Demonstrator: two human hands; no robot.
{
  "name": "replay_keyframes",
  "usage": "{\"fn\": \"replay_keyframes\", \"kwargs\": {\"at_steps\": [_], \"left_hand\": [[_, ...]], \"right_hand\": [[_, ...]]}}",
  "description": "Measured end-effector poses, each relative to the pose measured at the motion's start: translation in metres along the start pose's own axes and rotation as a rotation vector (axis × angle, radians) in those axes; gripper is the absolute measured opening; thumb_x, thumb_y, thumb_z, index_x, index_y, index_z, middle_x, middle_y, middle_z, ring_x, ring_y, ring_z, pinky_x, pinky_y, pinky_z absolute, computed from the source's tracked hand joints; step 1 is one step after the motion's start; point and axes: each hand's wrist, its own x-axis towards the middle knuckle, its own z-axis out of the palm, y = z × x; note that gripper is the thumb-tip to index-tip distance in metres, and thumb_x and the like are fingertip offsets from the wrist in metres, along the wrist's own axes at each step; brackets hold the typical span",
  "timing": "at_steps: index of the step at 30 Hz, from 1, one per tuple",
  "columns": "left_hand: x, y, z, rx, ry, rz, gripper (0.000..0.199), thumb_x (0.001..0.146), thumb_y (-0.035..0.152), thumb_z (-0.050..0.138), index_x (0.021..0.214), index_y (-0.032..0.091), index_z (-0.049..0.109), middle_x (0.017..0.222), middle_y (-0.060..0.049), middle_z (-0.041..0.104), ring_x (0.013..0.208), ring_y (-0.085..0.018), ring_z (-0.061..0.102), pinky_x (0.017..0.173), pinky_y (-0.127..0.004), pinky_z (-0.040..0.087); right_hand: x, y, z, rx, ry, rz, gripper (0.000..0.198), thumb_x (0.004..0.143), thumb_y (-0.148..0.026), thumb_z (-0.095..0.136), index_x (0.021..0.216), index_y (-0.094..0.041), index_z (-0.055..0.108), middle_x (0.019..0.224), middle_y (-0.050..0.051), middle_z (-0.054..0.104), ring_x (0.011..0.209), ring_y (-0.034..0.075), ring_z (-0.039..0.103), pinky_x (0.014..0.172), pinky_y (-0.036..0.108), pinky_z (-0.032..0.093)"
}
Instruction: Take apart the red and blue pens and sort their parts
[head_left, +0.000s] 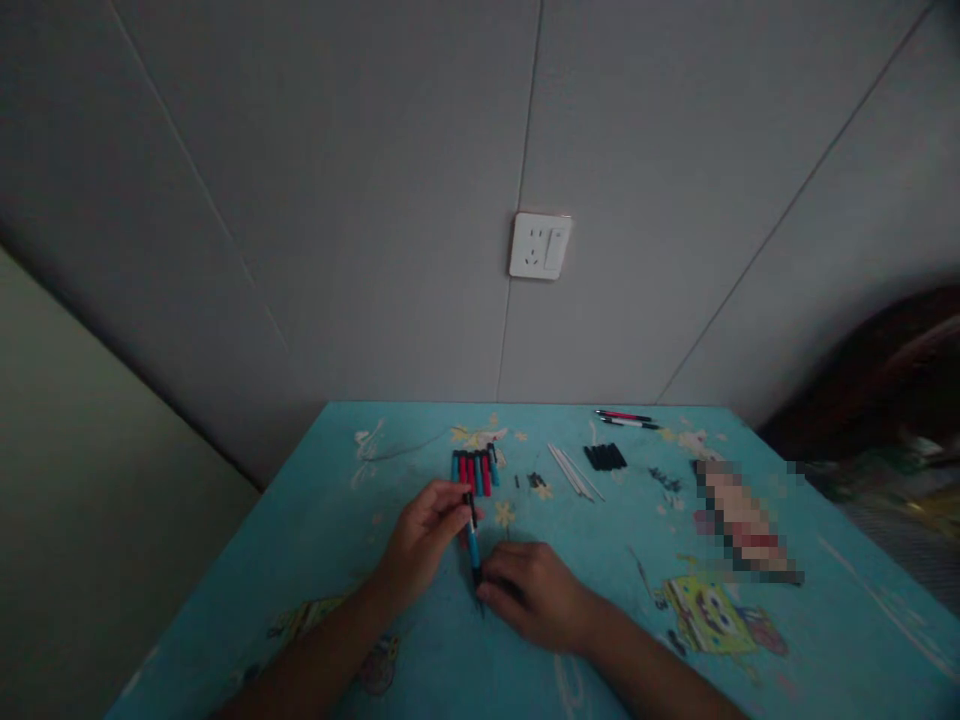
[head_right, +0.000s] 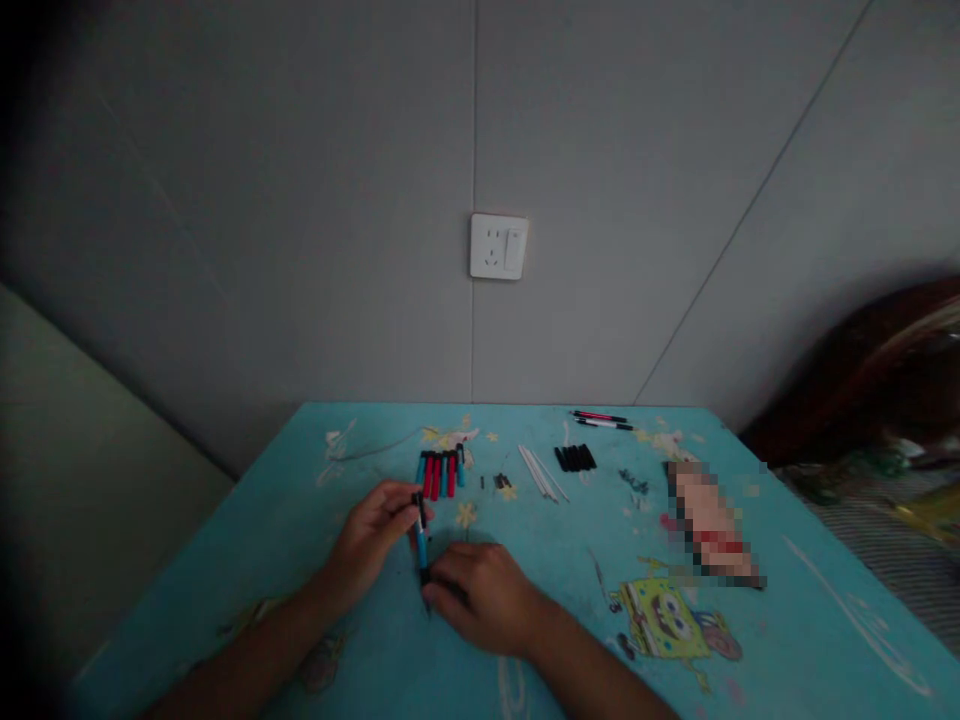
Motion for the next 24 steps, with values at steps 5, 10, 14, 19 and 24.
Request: {"fn": "replay_keyframes", "kwargs": {"at_steps": [5, 10, 14, 19, 24], "left_hand": [[-0.002, -0.002, 0.0, 0.039, -0.021, -0.004, 0.032, 0.087, 0.036, 0.063, 0.113, 0.019, 0.056, 0.094, -0.006, 0.071, 0.086, -0.019, 0.068, 0.071, -0.027, 0.053], [-0.001, -0.006, -0.002, 0.031, 0.022, -0.016, 0.034, 0.086, 0.038, 0.064, 0.112, 0.019, 0.054, 0.096, -0.006, 0.071, 0.085, -0.02, 0.068, 0.069, -0.028, 0.055], [0.0, -0.01, -0.005, 0.057, 0.063, -0.016, 0.034, 0.082, 0.04, 0.069, 0.106, 0.018, 0.056, 0.093, -0.006, 0.072, 0.078, -0.02, 0.069, 0.068, -0.029, 0.055], [0.0, -0.009, -0.005, 0.026, 0.032, -0.057, 0.051, 0.086, 0.042, 0.065, 0.129, 0.022, 0.047, 0.103, -0.008, 0.073, 0.086, -0.022, 0.071, 0.077, -0.033, 0.057], [-0.002, -0.015, 0.004, 0.048, -0.097, -0.036, 0.081, 0.083, 0.044, 0.069, 0.15, 0.027, 0.027, 0.122, -0.01, 0.068, 0.108, -0.025, 0.066, 0.096, -0.039, 0.052]], "right_hand": [[0.0, 0.003, -0.001, 0.006, 0.012, 0.017, 0.017, 0.096, -0.031, 0.05, 0.089, -0.019, 0.061, 0.08, 0.002, 0.061, 0.074, 0.014, 0.059, 0.072, 0.024, 0.045], [0.001, 0.003, -0.002, 0.005, 0.033, -0.015, 0.021, 0.097, -0.03, 0.047, 0.087, -0.018, 0.061, 0.078, 0.002, 0.062, 0.075, 0.014, 0.058, 0.072, 0.023, 0.044], [0.001, 0.002, -0.004, -0.008, 0.042, -0.045, 0.021, 0.097, -0.031, 0.048, 0.088, -0.018, 0.062, 0.078, 0.002, 0.062, 0.072, 0.013, 0.057, 0.071, 0.023, 0.044], [0.001, 0.004, -0.003, 0.047, 0.076, -0.028, 0.021, 0.095, -0.033, 0.05, 0.086, -0.018, 0.062, 0.075, 0.001, 0.06, 0.07, 0.013, 0.057, 0.07, 0.022, 0.045], [0.0, 0.003, -0.009, 0.183, 0.197, 0.106, 0.023, 0.096, -0.03, 0.048, 0.081, -0.017, 0.06, 0.068, -0.002, 0.055, 0.061, 0.01, 0.05, 0.06, 0.02, 0.041]]}}
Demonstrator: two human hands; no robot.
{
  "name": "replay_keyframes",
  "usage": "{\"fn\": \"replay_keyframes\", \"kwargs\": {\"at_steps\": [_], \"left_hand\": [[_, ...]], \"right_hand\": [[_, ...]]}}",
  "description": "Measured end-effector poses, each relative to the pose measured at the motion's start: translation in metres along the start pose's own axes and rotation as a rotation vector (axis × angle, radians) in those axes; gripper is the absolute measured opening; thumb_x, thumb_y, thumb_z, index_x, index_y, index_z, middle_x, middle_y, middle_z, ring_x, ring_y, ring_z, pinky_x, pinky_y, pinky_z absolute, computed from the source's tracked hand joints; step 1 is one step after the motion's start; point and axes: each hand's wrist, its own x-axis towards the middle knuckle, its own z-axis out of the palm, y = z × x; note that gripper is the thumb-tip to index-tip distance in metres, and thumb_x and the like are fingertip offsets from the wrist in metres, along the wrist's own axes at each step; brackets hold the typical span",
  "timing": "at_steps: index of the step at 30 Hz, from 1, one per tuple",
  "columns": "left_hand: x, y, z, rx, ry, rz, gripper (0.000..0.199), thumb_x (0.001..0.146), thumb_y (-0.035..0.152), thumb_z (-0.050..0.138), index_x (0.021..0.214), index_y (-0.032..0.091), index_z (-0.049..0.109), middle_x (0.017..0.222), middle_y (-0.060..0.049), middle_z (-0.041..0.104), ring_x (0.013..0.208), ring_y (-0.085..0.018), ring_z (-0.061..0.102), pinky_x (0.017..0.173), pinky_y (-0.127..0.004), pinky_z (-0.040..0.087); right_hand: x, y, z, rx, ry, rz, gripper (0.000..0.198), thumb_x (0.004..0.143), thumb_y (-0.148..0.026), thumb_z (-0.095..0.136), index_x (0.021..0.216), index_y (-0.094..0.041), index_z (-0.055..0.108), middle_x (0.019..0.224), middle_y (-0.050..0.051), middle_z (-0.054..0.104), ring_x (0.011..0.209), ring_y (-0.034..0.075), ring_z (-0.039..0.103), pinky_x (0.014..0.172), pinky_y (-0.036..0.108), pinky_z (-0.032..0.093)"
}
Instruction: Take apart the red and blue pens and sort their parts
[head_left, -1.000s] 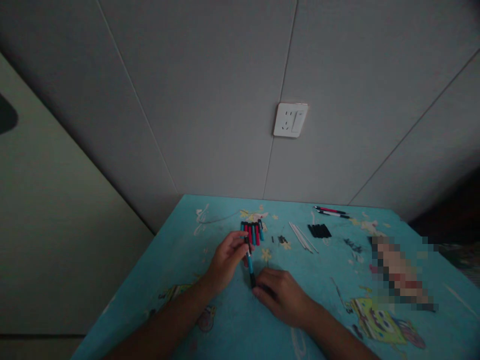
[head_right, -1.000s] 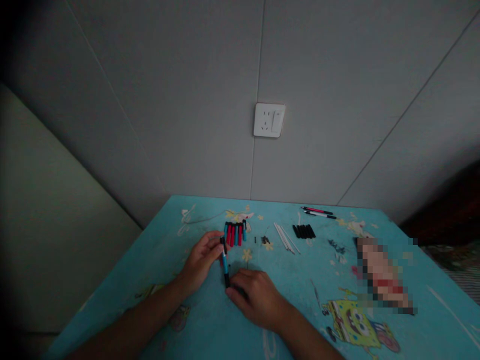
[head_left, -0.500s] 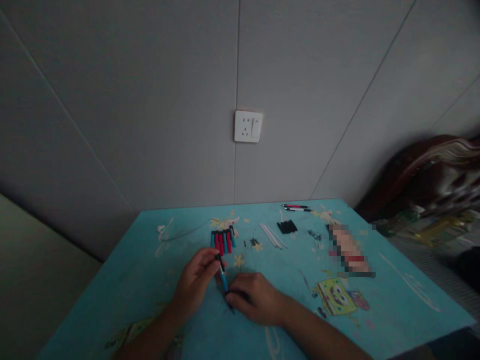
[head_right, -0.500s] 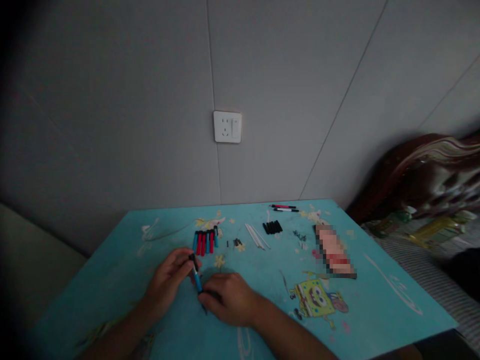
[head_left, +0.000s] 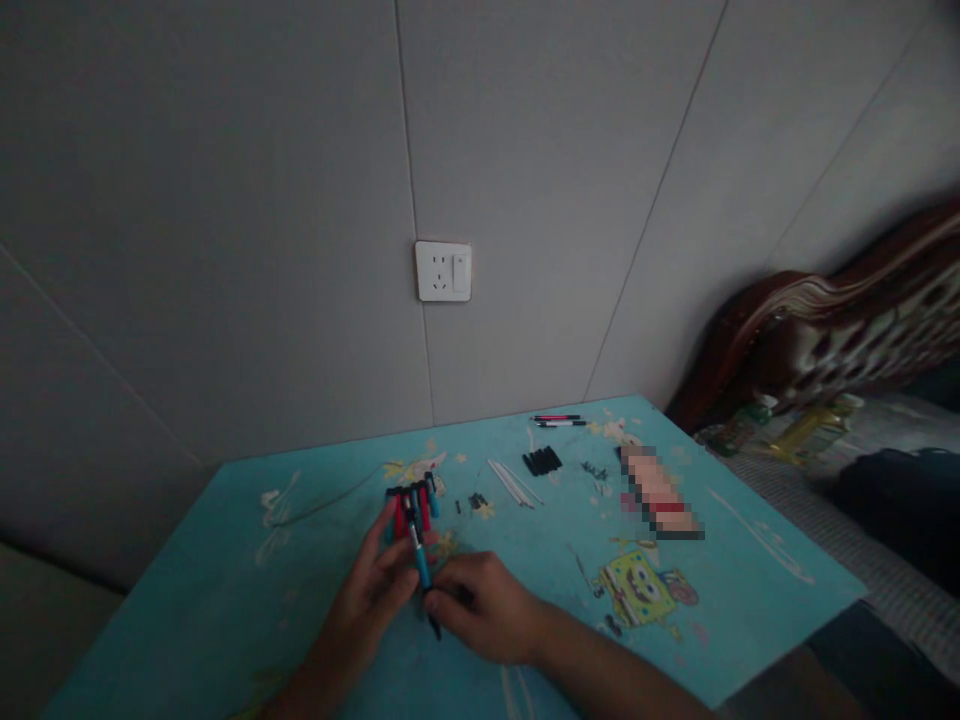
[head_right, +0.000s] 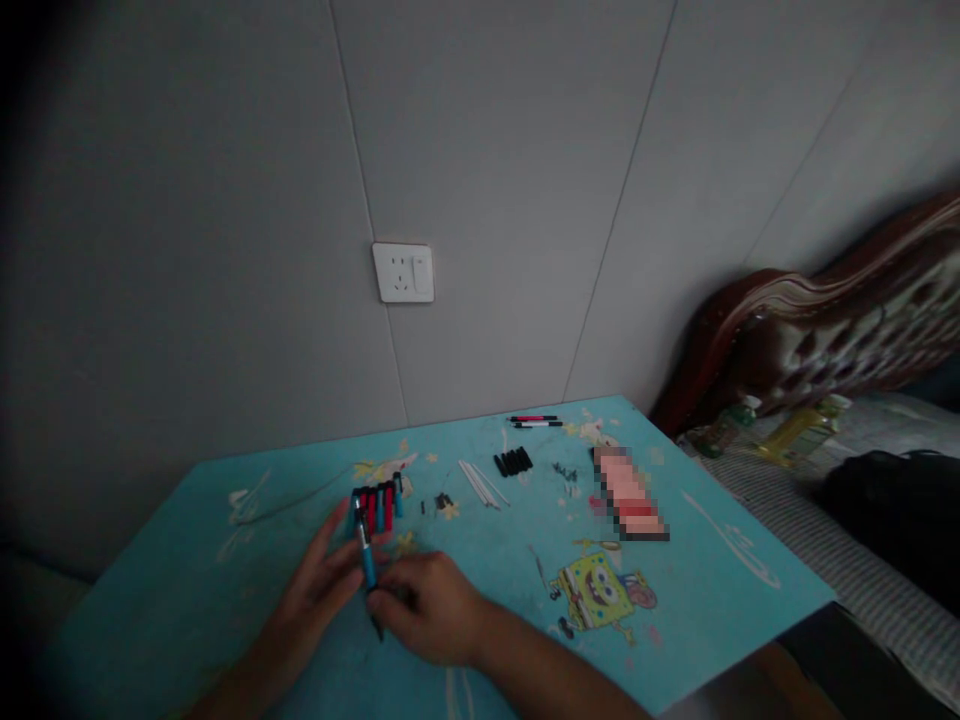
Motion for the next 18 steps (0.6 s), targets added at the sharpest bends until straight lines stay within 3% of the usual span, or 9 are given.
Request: {"fn": "replay_keyframes", "kwargs": {"at_steps": [3, 5, 9, 14, 18], "left_hand": [[0.001, -0.01, -0.001, 0.181, -0.07, -0.003, 0.054, 0.08, 0.045, 0.07, 0.129, 0.023, 0.059, 0.122, -0.01, 0.068, 0.112, -0.028, 0.064, 0.098, -0.039, 0.051], [0.003, -0.015, -0.005, 0.307, -0.091, 0.008, 0.039, 0.081, 0.045, 0.068, 0.112, 0.021, 0.071, 0.122, -0.01, 0.068, 0.113, -0.029, 0.063, 0.101, -0.042, 0.05], [0.004, -0.022, -0.011, 0.369, -0.059, 0.036, 0.038, 0.08, 0.046, 0.068, 0.109, 0.022, 0.073, 0.125, -0.009, 0.066, 0.119, -0.03, 0.059, 0.106, -0.044, 0.045], [0.005, -0.023, -0.012, 0.358, 0.031, 0.029, 0.047, 0.074, 0.05, 0.073, 0.11, 0.02, 0.071, 0.118, -0.009, 0.069, 0.114, -0.03, 0.063, 0.099, -0.04, 0.051], [0.004, -0.016, -0.01, 0.411, 0.053, 0.053, 0.039, 0.07, 0.051, 0.076, 0.092, 0.019, 0.073, 0.096, -0.008, 0.073, 0.097, -0.028, 0.068, 0.089, -0.036, 0.056]], "right_hand": [[0.0, 0.002, -0.003, -0.006, 0.08, 0.032, 0.022, 0.095, -0.031, 0.05, 0.082, -0.017, 0.061, 0.07, -0.002, 0.056, 0.062, 0.01, 0.05, 0.06, 0.02, 0.04], [0.001, 0.005, -0.003, -0.032, 0.099, 0.023, 0.021, 0.095, -0.033, 0.052, 0.084, -0.017, 0.062, 0.072, -0.001, 0.057, 0.065, 0.011, 0.052, 0.064, 0.02, 0.042], [0.003, 0.015, 0.002, -0.096, 0.114, -0.004, 0.022, 0.097, -0.034, 0.051, 0.089, -0.017, 0.063, 0.076, 0.0, 0.061, 0.07, 0.012, 0.057, 0.068, 0.021, 0.045], [0.004, 0.021, 0.003, -0.271, 0.096, -0.104, 0.022, 0.095, -0.038, 0.053, 0.089, -0.019, 0.063, 0.078, 0.001, 0.064, 0.073, 0.014, 0.06, 0.069, 0.022, 0.046], [0.004, 0.018, -0.002, -0.362, 0.088, -0.165, 0.023, 0.094, -0.04, 0.053, 0.1, -0.02, 0.064, 0.09, 0.004, 0.067, 0.084, 0.016, 0.062, 0.077, 0.024, 0.048]]}}
